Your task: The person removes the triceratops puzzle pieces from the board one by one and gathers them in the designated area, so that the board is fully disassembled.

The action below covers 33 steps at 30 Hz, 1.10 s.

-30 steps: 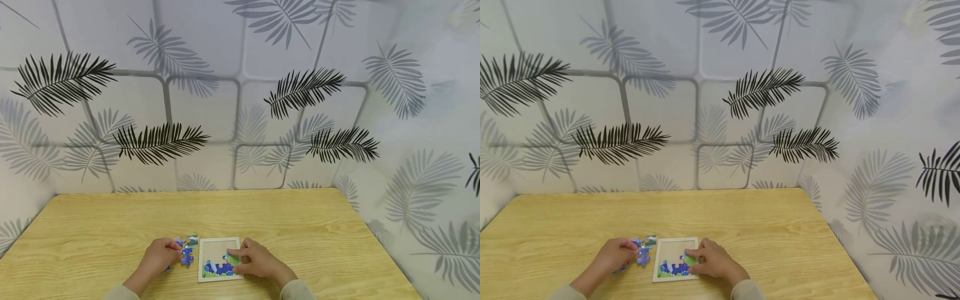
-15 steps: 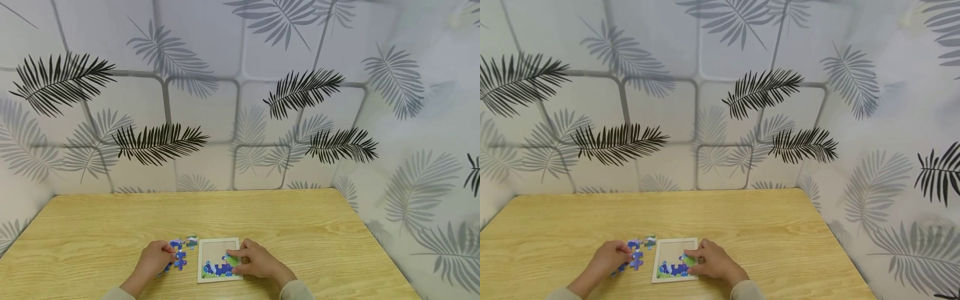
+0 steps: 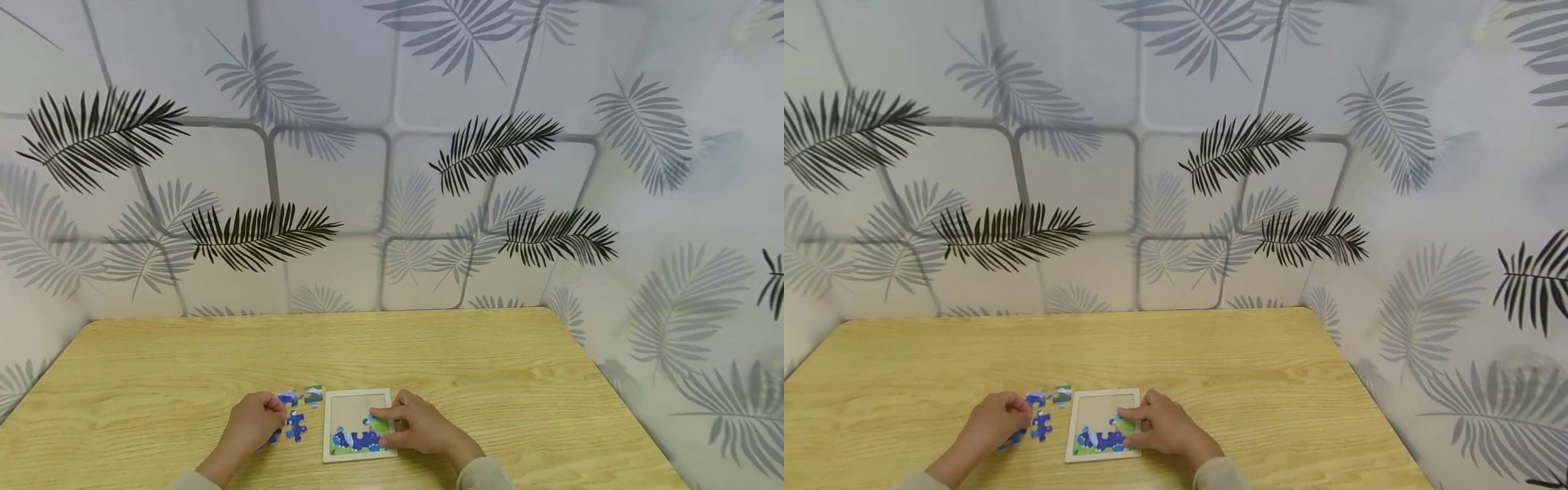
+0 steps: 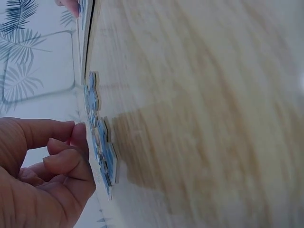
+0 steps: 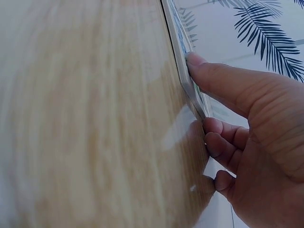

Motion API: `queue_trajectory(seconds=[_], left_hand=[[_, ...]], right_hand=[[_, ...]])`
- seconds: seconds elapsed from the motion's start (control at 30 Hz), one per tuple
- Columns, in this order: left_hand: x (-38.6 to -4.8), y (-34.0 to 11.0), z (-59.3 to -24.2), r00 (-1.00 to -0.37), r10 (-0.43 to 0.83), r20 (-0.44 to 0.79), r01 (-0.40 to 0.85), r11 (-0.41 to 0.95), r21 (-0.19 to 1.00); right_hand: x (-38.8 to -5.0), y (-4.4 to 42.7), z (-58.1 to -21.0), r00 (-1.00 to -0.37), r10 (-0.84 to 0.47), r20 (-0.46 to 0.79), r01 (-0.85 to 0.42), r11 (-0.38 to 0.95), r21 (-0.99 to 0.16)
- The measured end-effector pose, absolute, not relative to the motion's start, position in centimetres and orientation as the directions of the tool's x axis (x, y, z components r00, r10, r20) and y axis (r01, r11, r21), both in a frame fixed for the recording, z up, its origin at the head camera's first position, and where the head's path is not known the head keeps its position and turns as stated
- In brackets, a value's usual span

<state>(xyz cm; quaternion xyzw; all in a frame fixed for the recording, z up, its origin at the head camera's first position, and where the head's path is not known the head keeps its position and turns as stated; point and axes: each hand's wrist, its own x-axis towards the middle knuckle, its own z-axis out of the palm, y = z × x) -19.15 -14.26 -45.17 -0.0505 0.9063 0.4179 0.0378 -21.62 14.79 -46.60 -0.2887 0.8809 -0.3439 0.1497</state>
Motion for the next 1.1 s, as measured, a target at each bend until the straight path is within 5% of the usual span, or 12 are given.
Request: queue_trajectory(seconds=[0.63, 0.87, 1.1], left_hand=[[-19.6, -10.0, -45.2, -0.986, 0.166, -0.019, 0.090, 0.622, 0.777], [-19.3, -9.6, -45.7, -0.950, 0.311, 0.022, 0.271, 0.788, 0.553], [-19.1, -8.8, -46.1, -0.942, 0.334, 0.009, 0.320, 0.894, 0.314]], right_hand=[[-22.0, 15.0, -47.0, -0.793, -0.608, -0.049, -0.429, 0.612, -0.665], [-21.9, 14.9, -47.0, -0.794, -0.605, -0.055, -0.416, 0.608, -0.677], [-21.9, 14.9, -46.9, -0.790, -0.610, -0.063, -0.408, 0.599, -0.689]])
